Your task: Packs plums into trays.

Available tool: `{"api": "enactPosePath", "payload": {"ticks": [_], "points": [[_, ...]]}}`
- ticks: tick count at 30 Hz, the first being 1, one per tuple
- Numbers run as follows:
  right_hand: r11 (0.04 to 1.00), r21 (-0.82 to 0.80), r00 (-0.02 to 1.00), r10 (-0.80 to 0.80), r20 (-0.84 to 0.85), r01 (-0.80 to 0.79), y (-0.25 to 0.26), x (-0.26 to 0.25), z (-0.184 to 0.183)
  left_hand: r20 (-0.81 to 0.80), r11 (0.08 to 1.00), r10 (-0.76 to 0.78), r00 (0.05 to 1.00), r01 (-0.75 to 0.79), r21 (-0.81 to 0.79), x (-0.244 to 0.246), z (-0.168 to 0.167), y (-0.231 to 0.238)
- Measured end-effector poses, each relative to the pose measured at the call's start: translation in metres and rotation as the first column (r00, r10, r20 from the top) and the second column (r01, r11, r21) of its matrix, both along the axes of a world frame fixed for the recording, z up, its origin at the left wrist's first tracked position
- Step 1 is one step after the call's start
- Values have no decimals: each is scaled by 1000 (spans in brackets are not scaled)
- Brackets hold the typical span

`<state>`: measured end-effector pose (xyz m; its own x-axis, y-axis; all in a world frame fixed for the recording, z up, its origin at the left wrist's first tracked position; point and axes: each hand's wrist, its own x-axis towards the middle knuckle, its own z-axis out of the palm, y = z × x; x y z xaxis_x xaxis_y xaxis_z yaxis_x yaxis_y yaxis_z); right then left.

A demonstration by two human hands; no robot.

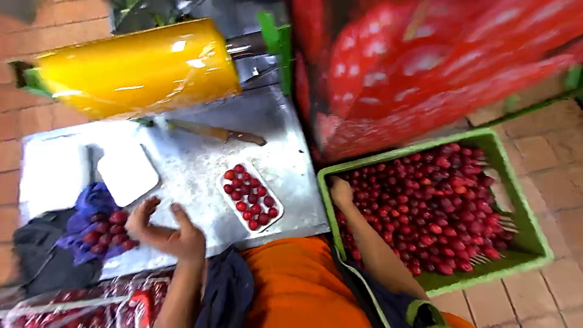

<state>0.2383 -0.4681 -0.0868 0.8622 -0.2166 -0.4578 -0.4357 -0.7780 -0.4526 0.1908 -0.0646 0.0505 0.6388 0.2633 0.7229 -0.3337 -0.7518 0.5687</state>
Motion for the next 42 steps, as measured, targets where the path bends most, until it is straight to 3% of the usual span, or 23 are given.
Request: {"api": "enactPosePath", "payload": {"ticks": [3,7,8,10,13,15,16,17,19,21,24,28,31,33,36,38,40,42], "points": [[1000,-9,995,-20,99,21,-1,-9,-2,-34,994,15,999,-18,-110,1,5,-6],[921,368,903,-261,342,127,-30,-47,28,-261,905,-219,940,96,-414,-14,13,-16],[872,478,848,-328,417,102,-30,-54,38,-359,845,-325,875,98,-526,-17,17,-22],[769,636,797,-345,495,-62,-11,-63,71,-495,672,-576,650,34,-740,-23,21,-38],[733,591,853,-29,522,-336,34,-55,115,-345,324,-859,378,-121,-938,-17,22,-69],[718,582,876,84,474,-383,52,-49,119,-235,168,-922,309,-230,-959,-11,25,-72],[724,586,891,87,445,-364,54,-46,116,-252,173,-912,323,-253,-952,-7,25,-66],[737,584,901,77,428,-341,53,-45,112,-340,252,-865,368,-266,-930,-2,25,-58],[770,556,903,61,425,-314,47,-47,105,-581,534,-665,469,-245,-809,5,17,-38],[803,522,904,47,425,-287,45,-51,100,-745,789,-429,511,-191,-585,19,2,-16],[827,469,884,70,462,-311,53,-46,96,-823,945,-243,514,-68,-321,47,-16,-2],[821,430,851,120,512,-375,74,-19,98,-780,972,-226,583,192,-139,56,-9,-30],[804,445,845,127,520,-394,89,-6,98,-851,916,-123,511,389,101,59,-4,-59],[782,443,834,170,524,-438,97,-6,100,-852,901,-59,521,395,179,63,-10,-63],[754,428,793,196,576,-498,90,-15,99,-769,951,-160,619,305,47,63,-11,-40],[774,416,786,164,597,-477,75,-27,92,-737,985,-160,656,154,-76,55,-13,-17],[809,423,813,111,571,-408,59,-39,82,-757,983,-156,635,26,-181,55,-21,1],[817,460,850,68,523,-348,47,-47,77,-780,970,-191,595,-9,-244,55,-31,7]]}}
